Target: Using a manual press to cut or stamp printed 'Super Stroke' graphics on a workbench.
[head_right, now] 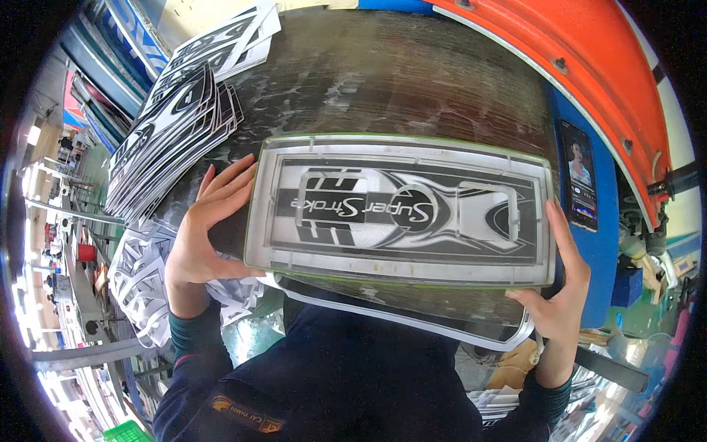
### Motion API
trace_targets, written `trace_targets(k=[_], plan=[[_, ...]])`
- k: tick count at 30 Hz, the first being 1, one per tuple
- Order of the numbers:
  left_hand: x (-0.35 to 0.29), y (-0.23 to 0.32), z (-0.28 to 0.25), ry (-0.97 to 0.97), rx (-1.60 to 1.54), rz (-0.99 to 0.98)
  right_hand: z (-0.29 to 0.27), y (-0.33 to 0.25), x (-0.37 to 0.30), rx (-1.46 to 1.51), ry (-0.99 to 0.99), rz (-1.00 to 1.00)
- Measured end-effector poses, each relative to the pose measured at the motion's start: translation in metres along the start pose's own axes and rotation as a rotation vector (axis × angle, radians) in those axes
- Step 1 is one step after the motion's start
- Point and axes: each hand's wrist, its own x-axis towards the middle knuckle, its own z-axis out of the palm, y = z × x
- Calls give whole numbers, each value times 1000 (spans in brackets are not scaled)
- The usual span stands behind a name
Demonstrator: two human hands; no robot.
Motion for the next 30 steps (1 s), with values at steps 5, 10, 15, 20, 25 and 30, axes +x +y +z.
trace_targets(k=[5,10,15,20,25,30], plan=[[1,1,-1,-18,-9,-4,-1,3,-2,-21,12,-9],[0,-1,-1,1,-31,18,-1,2,-1,-25,-5,-13],[0,-2,-1,-1,-38,14,0,3,-1,-26,-5,-11],[0,-3,0,2,-38,10,0,3,-1,-8,14,-5],[-1,-6,1,20,-62,30,1,1,-1,6,1,17],[-2,-9,1,22,-72,47,1,1,-1,-16,3,7]])
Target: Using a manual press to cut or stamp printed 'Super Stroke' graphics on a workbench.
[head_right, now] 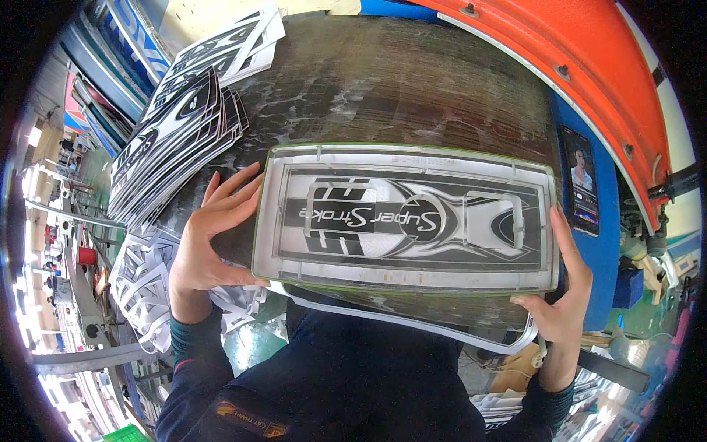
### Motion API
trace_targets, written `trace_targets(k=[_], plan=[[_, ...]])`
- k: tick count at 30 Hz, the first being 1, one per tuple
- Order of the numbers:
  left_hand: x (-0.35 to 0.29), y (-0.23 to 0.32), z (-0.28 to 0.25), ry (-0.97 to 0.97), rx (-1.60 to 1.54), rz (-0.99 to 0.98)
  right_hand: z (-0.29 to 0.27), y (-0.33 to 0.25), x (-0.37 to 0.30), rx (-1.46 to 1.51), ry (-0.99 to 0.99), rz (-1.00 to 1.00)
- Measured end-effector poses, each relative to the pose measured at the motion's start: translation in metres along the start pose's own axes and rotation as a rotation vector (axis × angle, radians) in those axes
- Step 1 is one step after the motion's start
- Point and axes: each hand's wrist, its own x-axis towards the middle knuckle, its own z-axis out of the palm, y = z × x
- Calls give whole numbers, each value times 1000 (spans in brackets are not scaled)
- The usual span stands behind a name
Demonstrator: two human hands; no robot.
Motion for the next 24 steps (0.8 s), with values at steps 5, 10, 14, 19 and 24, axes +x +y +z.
trace_targets(k=[5,10,14,19,24], plan=[[0,-1,-1,-15,2,8,-1,0,0,-8,9,-15],[0,1,-1,-3,-6,24,1,-1,2,31,-8,-12],[0,0,-5,-68,23,-2,-4,0,1,-20,-30,-8],[-1,0,-10,-63,-135,48,-69,17,34,-257,453,-247],[-6,8,-1,114,-225,-71,-158,39,107,42,1059,-6]])
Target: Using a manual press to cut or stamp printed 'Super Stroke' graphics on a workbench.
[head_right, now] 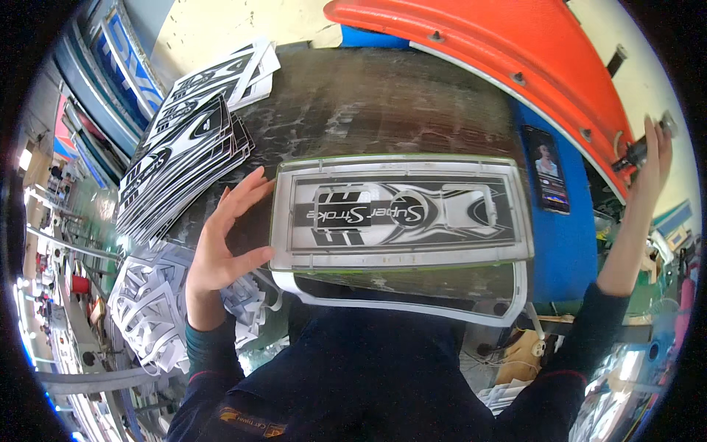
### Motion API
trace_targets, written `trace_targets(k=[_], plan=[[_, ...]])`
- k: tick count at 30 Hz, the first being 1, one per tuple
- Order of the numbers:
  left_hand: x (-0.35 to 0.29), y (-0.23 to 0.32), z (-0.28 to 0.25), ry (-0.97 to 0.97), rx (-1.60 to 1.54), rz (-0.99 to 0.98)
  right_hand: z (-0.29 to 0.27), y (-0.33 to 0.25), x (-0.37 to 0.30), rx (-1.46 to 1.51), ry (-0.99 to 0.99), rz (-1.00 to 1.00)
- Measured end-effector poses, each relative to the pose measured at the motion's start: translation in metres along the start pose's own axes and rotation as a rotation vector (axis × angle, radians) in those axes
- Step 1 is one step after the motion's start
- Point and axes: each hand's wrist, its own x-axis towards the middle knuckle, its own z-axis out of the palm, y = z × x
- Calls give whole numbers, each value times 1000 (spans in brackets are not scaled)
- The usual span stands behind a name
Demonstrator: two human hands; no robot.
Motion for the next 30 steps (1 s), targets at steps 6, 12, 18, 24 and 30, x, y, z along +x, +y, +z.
trace_targets(k=[6,12,18,24,30], plan=[[-1,-1,2,-24,223,118,9,31,74,-205,746,-191],[-2,0,14,83,254,179,-4,55,87,291,105,159],[-3,1,19,162,453,308,-3,23,66,274,20,315],[-3,1,19,183,395,334,-14,14,41,148,-94,81],[5,2,16,270,452,461,-18,-23,6,440,-220,382]])
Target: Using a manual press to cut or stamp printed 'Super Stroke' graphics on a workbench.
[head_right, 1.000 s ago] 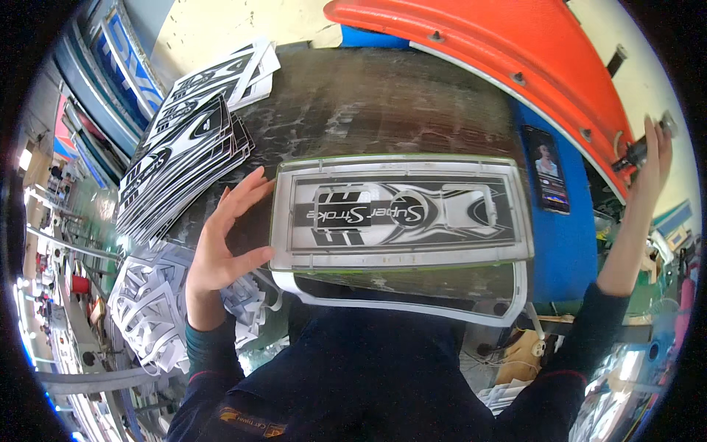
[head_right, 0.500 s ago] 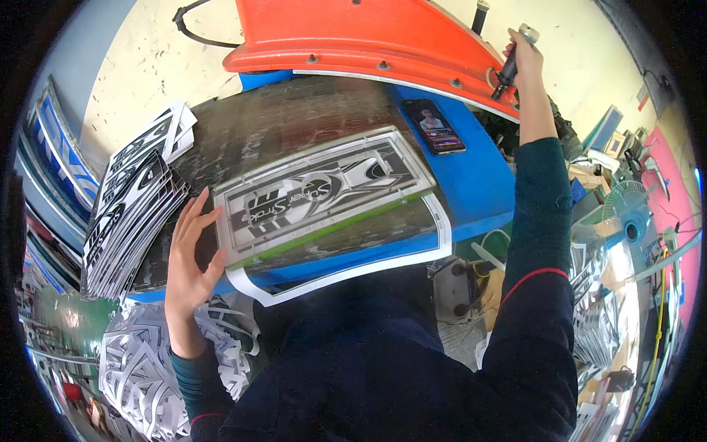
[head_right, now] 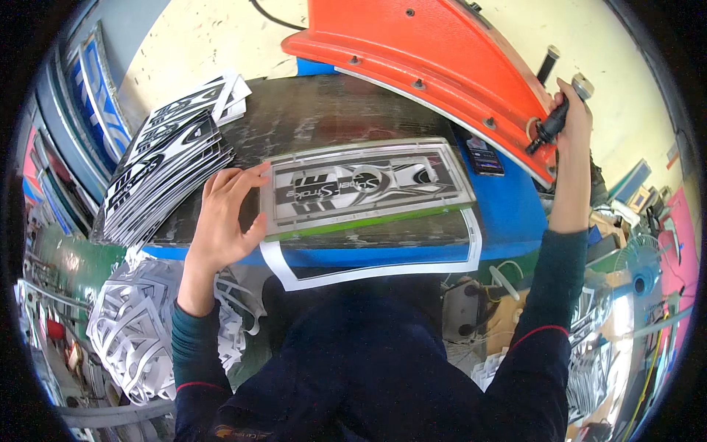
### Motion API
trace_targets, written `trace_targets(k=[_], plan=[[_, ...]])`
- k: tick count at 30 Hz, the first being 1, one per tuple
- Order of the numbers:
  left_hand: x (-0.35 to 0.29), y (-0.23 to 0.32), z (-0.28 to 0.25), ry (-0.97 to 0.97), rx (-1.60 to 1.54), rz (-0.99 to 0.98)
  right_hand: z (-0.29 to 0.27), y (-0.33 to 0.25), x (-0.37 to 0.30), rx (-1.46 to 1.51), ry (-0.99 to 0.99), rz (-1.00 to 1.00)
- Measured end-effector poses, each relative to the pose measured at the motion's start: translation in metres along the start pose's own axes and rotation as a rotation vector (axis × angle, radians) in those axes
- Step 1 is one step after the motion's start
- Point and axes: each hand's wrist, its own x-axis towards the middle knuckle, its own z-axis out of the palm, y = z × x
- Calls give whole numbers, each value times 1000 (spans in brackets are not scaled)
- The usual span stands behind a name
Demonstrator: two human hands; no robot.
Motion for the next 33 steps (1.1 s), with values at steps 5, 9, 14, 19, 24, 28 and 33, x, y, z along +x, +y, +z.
trace_targets(k=[5,9,14,19,24,28,33], plan=[[16,-8,-6,-92,-75,-75,39,-29,-85,223,-66,72],[36,-6,-13,-56,-465,-277,75,-48,-147,242,-205,27],[62,22,-26,81,-457,-28,108,-60,-210,150,-518,-169],[76,63,-42,209,-484,126,116,-60,-222,-124,-750,-487],[64,92,-60,420,-359,20,94,-63,-156,-921,-50,-1223],[62,88,-68,559,-171,-5,85,-48,-134,-909,255,-1045],[67,62,-75,617,6,-100,91,-37,-126,-595,95,-1207]])
